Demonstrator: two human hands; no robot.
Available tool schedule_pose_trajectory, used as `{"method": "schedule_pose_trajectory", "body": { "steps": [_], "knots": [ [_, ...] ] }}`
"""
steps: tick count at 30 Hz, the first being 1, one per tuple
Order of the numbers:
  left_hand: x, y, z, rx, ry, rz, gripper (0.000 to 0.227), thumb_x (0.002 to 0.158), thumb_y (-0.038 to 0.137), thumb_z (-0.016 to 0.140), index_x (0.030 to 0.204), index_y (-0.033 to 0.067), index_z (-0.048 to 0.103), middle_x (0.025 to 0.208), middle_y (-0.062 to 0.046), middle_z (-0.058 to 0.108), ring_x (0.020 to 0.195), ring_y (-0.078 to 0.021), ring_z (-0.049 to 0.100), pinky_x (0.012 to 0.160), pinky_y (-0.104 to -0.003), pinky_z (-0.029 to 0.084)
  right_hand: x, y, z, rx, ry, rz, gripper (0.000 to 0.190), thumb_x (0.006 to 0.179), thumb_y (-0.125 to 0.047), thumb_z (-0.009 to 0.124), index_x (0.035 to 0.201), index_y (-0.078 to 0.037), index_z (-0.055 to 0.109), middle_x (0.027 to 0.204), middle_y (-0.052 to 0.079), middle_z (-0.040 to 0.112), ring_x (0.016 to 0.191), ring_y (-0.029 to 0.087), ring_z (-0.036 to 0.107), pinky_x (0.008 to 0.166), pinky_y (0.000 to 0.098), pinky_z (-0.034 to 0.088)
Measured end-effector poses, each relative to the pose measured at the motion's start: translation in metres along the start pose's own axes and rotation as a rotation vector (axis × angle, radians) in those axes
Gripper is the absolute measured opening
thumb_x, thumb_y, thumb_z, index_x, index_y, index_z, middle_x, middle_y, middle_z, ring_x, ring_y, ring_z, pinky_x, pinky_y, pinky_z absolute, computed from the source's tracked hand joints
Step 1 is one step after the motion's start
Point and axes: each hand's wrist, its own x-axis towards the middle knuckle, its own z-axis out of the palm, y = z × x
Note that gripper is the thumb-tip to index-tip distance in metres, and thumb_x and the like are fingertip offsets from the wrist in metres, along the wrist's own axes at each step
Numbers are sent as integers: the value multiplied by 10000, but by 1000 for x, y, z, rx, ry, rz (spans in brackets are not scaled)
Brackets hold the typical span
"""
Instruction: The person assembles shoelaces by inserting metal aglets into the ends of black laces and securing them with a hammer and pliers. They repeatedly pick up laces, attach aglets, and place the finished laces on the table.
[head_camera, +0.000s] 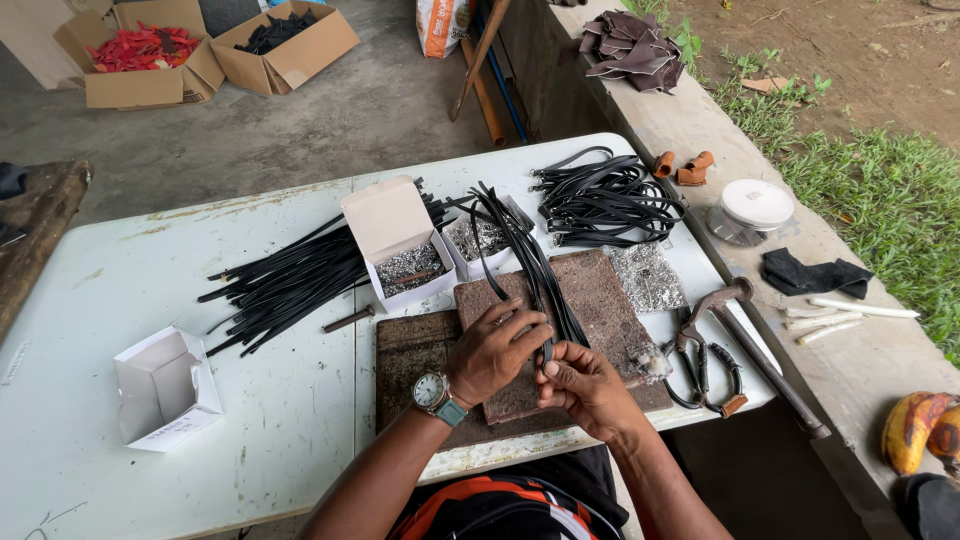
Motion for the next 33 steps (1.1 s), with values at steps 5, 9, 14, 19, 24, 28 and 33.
{"method": "schedule_pose_trajectory", "body": {
  "steps": [5,9,14,19,24,28,33],
  "knots": [
    [7,-26,-2,66,136,147,279,904,52,753,1178,80,707,1125,-91,736,1072,-251,719,1008,-401,591,6,-9,5,-65,-176,-31,162,925,-23,696,1081,17,677,895,130,712,747,178,719,689,315,637],
    [18,-63,-32,92,200,50,267,960,-54,719,1198,66,709,1085,-92,744,1012,-245,748,863,-291,636,2,-25,12,-91,-371,-178,92,958,38,681,1048,47,664,931,166,711,798,203,732,726,341,634],
    [1,-91,-80,95,279,-143,281,928,-33,687,1199,38,703,1089,-128,746,978,-279,738,809,-345,627,-34,-62,5,-58,-461,-376,94,938,74,667,1029,60,651,902,180,684,759,217,708,710,378,618],
    [-40,-96,-89,-24,271,-388,284,962,-2,636,1237,33,699,1076,-128,747,938,-245,759,757,-360,616,-79,-119,-15,33,-416,-547,99,930,56,690,1018,50,645,908,205,660,745,220,671,664,344,559],
    [-54,-48,-43,-595,110,-1122,202,956,232,683,1052,78,771,862,-55,805,687,-167,766,621,-298,620,-51,-125,-18,14,-216,-578,81,934,22,669,1012,42,680,936,187,685,801,240,706,715,378,603],
    [-41,2,-31,-317,-207,-1027,226,969,280,671,1075,113,781,998,-41,826,770,-176,757,682,-345,600,-10,-73,2,-115,-51,-162,108,855,44,704,962,48,712,877,174,744,685,221,716,630,358,609],
    [-4,35,-45,-120,108,-369,529,835,94,784,1324,-37,633,1362,-238,577,1216,-319,580,978,-390,547,-9,-41,10,-216,-70,-29,108,834,38,722,941,50,725,812,149,751,631,183,700,590,304,600]
  ]
}}
